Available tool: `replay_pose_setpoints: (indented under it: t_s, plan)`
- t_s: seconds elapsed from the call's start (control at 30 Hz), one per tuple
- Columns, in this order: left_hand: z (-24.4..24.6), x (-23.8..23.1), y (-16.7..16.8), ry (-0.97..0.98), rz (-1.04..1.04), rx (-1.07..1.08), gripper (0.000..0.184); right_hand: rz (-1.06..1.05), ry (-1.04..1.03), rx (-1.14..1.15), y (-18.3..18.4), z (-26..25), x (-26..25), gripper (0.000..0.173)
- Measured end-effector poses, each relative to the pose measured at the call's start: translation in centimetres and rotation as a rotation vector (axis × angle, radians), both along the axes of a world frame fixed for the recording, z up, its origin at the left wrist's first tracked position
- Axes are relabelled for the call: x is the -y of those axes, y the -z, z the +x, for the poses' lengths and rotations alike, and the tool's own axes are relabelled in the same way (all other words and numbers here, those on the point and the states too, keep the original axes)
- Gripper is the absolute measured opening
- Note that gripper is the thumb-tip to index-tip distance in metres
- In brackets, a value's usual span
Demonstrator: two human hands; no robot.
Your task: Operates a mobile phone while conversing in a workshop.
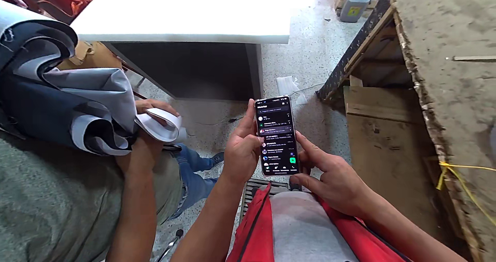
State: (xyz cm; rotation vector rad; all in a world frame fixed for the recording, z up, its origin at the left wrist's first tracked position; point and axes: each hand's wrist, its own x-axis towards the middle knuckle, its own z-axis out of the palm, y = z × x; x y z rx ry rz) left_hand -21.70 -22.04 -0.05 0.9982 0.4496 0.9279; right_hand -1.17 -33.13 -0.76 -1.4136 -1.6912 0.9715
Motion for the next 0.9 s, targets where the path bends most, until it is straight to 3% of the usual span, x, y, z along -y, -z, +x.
replay_pose_setpoints:
  t_s: [0.27, 0.43, 0.57, 0.73, 0.9]
  plan:
    - [0.05, 0.28, 0.79, 0.016, -0.001, 0.04, 0.086, -0.033, 0.01, -0.012, -0.11, 0.15, -0.14, 0.088]
    - [0.81, 0.87, 0.64, -0.131, 0.02, -0.054, 0.072, -0.012, 0.004, -0.019, 0.18, 0.18, -0.23, 0.087]
    - [0.4, 0.58, 0.8, -0.001, 0.082, 0.0, 0.097, 0.002, 0.008, -0.027, 0.13, 0.37, -0.25, 0.086]
    - [0.99, 0.55, 0.9, -0.097, 0.047, -0.012, 0.074, 0.012, 0.004, -0.041, -0.02, 0.33, -0.3, 0.086]
    - [0.58, 0.4, 0.92, 0.022, 0.067, 0.049, 0.099, 0.008, 0.013, -0.053, -0.22, 0.48, -0.31, 0.087]
